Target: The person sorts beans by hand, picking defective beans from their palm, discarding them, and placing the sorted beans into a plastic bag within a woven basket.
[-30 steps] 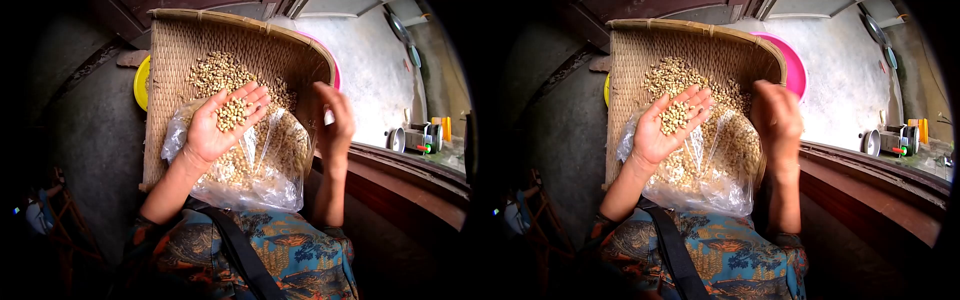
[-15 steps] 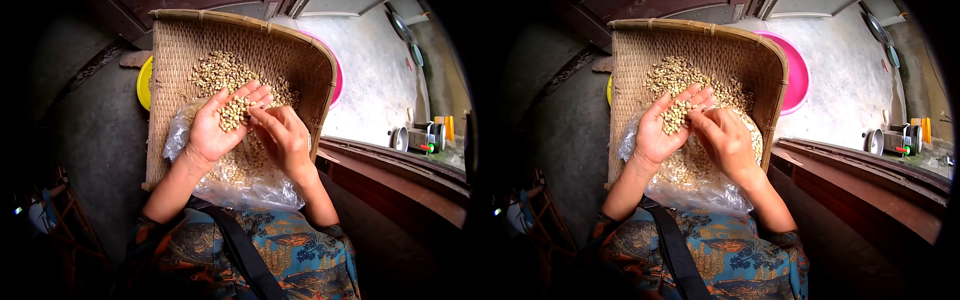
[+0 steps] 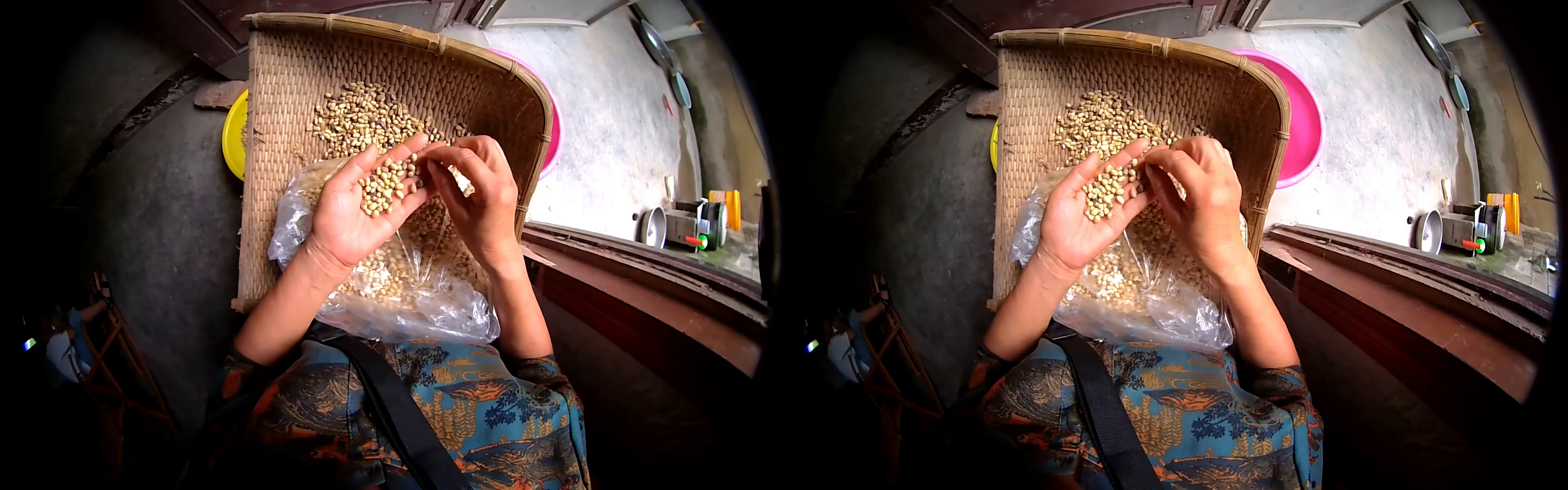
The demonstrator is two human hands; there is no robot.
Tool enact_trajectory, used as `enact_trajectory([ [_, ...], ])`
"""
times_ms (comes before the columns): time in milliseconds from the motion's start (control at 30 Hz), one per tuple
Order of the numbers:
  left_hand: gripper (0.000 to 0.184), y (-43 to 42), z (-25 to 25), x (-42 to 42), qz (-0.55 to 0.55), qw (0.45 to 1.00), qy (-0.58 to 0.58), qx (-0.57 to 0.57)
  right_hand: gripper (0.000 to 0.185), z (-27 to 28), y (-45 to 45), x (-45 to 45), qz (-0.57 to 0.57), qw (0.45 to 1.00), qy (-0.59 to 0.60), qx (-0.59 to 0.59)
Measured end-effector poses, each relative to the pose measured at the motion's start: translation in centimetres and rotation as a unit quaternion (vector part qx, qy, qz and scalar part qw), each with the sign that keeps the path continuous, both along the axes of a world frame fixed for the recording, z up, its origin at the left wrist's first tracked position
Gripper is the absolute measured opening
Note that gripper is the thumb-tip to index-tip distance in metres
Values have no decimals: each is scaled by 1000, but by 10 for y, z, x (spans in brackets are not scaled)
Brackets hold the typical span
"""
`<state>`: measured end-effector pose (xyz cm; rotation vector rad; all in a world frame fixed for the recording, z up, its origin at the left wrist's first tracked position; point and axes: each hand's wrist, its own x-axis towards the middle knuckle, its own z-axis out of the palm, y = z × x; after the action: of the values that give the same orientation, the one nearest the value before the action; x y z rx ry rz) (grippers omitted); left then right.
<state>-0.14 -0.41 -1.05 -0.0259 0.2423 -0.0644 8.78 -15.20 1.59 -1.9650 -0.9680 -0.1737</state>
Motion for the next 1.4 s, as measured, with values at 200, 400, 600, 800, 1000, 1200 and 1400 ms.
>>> enact_trajectory([
  [200,53,2,7,2,-11,1000,-3,-23,15,-2,-16,-2,-24,994,95,53],
  [400,54,3,6,1,1,998,-8,-64,14,1,-25,-20,-1,996,85,7],
  [600,55,3,7,0,-8,998,-13,-59,22,5,-22,-21,-9,993,118,-2],
  [800,57,2,6,-1,-17,999,-23,-31,22,-5,-14,-16,32,999,6,-36],
  [1000,56,1,5,0,-19,1000,-8,1,23,-3,-13,-24,-4,1000,28,-12],
  [1200,58,-4,6,0,-13,998,-14,65,25,17,3,-44,47,996,2,-72],
  [1400,58,-8,3,-1,0,993,-26,112,20,13,16,-49,-1,982,-51,-182],
])
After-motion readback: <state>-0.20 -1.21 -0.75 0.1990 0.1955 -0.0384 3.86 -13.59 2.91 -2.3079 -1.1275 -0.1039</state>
